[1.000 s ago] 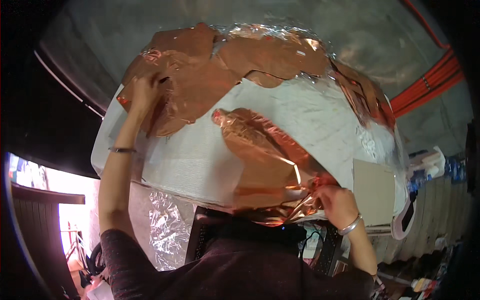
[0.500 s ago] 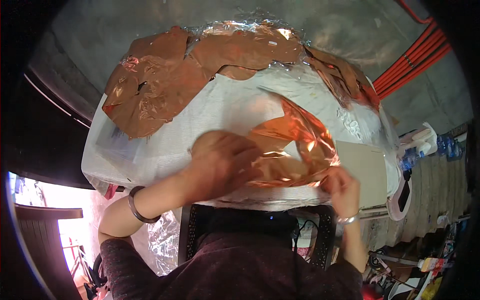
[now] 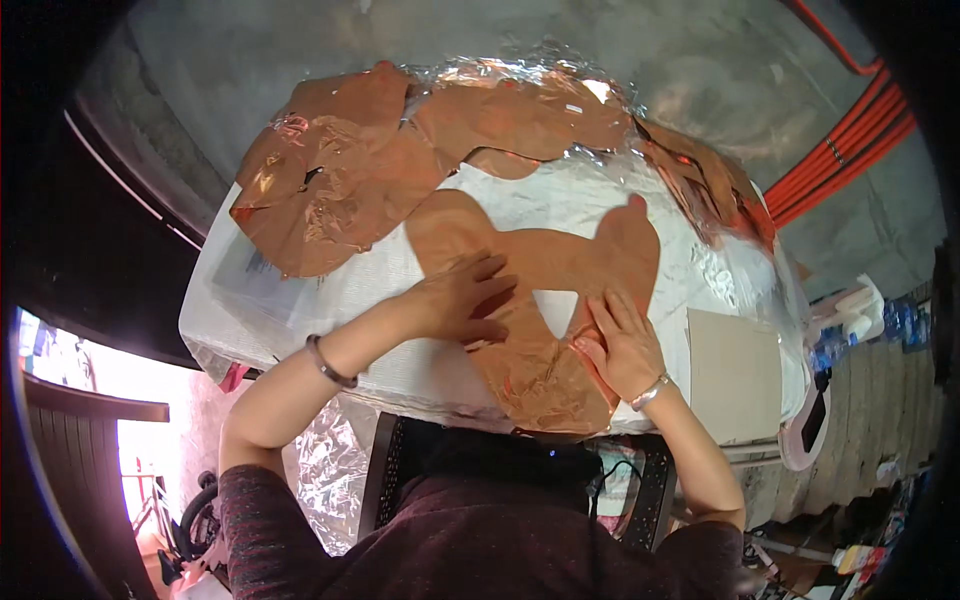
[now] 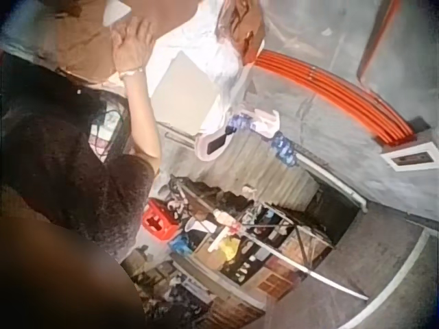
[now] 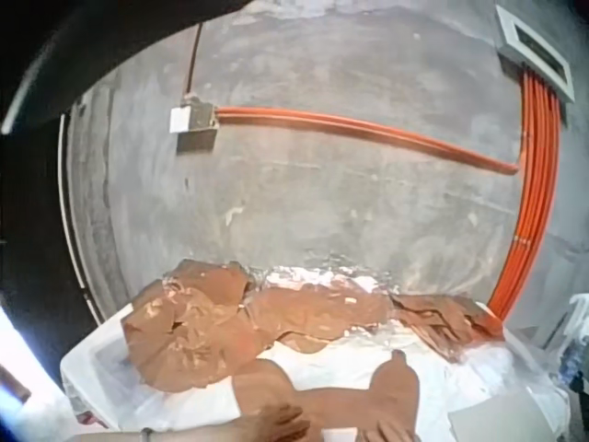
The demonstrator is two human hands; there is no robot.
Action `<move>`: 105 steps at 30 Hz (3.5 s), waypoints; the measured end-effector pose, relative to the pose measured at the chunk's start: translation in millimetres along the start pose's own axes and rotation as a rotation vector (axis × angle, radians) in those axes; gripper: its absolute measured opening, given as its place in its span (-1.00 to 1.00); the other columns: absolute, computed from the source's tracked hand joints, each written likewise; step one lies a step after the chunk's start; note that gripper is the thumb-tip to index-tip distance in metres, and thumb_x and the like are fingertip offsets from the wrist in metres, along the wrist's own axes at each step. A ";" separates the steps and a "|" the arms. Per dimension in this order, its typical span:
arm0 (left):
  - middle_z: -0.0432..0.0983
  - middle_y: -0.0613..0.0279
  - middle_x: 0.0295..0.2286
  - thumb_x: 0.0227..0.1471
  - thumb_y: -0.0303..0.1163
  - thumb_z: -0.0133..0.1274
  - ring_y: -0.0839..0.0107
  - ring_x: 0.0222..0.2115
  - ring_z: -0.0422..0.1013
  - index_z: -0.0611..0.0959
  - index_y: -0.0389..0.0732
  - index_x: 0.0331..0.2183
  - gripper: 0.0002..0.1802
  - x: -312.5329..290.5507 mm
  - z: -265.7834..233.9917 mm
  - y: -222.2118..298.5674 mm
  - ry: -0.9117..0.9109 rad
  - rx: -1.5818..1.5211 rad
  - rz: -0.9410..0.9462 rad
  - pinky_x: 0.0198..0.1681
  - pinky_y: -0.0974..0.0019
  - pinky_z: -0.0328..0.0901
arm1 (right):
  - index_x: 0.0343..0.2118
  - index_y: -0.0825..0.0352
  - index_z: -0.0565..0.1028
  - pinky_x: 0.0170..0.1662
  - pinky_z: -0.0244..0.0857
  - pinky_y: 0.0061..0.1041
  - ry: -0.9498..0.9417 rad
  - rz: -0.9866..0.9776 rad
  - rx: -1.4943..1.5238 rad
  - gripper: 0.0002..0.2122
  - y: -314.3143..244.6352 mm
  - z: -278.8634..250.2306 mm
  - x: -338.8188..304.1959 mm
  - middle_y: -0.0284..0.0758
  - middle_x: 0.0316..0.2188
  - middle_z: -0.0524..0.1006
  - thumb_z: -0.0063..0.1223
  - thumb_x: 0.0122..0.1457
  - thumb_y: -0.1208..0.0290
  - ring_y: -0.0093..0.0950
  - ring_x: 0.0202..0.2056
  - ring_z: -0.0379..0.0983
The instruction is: The person selects a heart-shaped foil balloon from a pile, flattens it on the table, and folds the sides inward. They then fold the balloon into a small rectangle and press down on the foil to flatten it.
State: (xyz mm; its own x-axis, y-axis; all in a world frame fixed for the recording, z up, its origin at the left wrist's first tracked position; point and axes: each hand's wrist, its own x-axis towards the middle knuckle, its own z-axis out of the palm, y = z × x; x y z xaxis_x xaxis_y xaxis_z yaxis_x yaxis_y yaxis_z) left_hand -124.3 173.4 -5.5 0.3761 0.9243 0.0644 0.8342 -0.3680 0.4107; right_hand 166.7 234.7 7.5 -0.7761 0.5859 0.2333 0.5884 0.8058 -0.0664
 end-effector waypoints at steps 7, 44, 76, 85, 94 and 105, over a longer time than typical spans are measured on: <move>0.50 0.08 -0.30 -0.15 -0.14 0.16 0.08 -0.22 0.41 0.59 -0.14 -0.30 -0.64 45.7 -9.6 -48.3 0.190 0.080 0.071 -0.15 0.09 0.29 | -0.10 0.33 0.47 -0.09 0.32 -0.26 -0.111 0.253 -0.011 -0.61 5.4 -6.7 40.6 -0.12 -0.14 0.51 0.02 0.13 0.13 -0.15 -0.15 0.45; 0.55 0.03 -0.49 -0.03 -0.37 0.11 0.17 -0.41 0.49 0.58 -0.29 -0.50 -0.83 -23.8 -128.2 -230.1 0.678 -0.041 -0.736 -0.31 0.18 0.33 | -0.10 0.28 0.46 -0.05 0.24 -0.21 0.101 -0.121 0.462 -0.68 -86.8 131.1 329.3 -0.07 -0.22 0.46 0.07 0.06 0.36 -0.08 -0.12 0.35; 0.46 0.16 -0.26 0.02 -0.46 0.04 0.37 -0.26 0.40 0.42 -0.34 0.02 -0.52 -66.4 -110.7 -204.3 0.434 -0.149 -0.559 -0.16 0.30 0.31 | -0.05 0.44 0.44 0.01 0.24 -0.55 -0.259 -0.164 1.232 -0.73 -101.6 143.0 331.2 -0.29 -0.16 0.52 -0.09 0.21 0.48 -0.52 -0.12 0.41; 0.46 -0.04 -0.21 -0.15 -0.43 0.14 0.03 -0.21 0.37 0.52 -0.30 -0.22 -0.63 -75.3 -82.4 -262.7 0.500 -0.051 -0.774 -0.19 0.12 0.28 | -0.10 0.42 0.47 -0.02 0.28 -0.49 -0.157 -0.272 0.997 -0.69 -112.6 142.2 327.5 -0.20 -0.18 0.54 0.04 0.08 0.44 -0.40 -0.12 0.45; 0.52 0.01 -0.30 -0.13 -0.29 0.12 0.11 -0.31 0.46 0.64 -0.24 -0.36 -0.74 -85.4 -120.4 -221.7 0.394 0.163 -0.275 -0.31 0.21 0.37 | -0.07 0.42 0.45 -0.01 0.27 -0.50 -0.186 -0.264 1.101 -0.65 -106.9 144.0 328.8 -0.23 -0.17 0.54 0.02 0.06 0.45 -0.42 -0.13 0.46; 0.51 0.09 -0.36 -0.13 -0.25 0.07 0.10 -0.35 0.45 0.60 -0.17 -0.34 -0.73 -46.8 -144.3 -203.6 0.592 0.765 -0.348 -0.37 0.14 0.33 | -0.06 0.45 0.44 -0.02 0.26 -0.55 -0.215 -0.238 1.045 -0.66 -103.2 141.1 328.2 -0.31 -0.23 0.53 0.05 0.07 0.49 -0.55 -0.18 0.41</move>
State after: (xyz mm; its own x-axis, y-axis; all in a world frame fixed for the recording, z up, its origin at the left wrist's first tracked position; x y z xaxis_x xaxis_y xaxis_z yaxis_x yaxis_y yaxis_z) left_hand -370.0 219.6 39.2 -0.0218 0.8171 0.5761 0.9707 0.1553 -0.1835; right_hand -180.7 356.0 -45.9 -0.9277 0.3262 0.1813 0.0138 0.5154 -0.8569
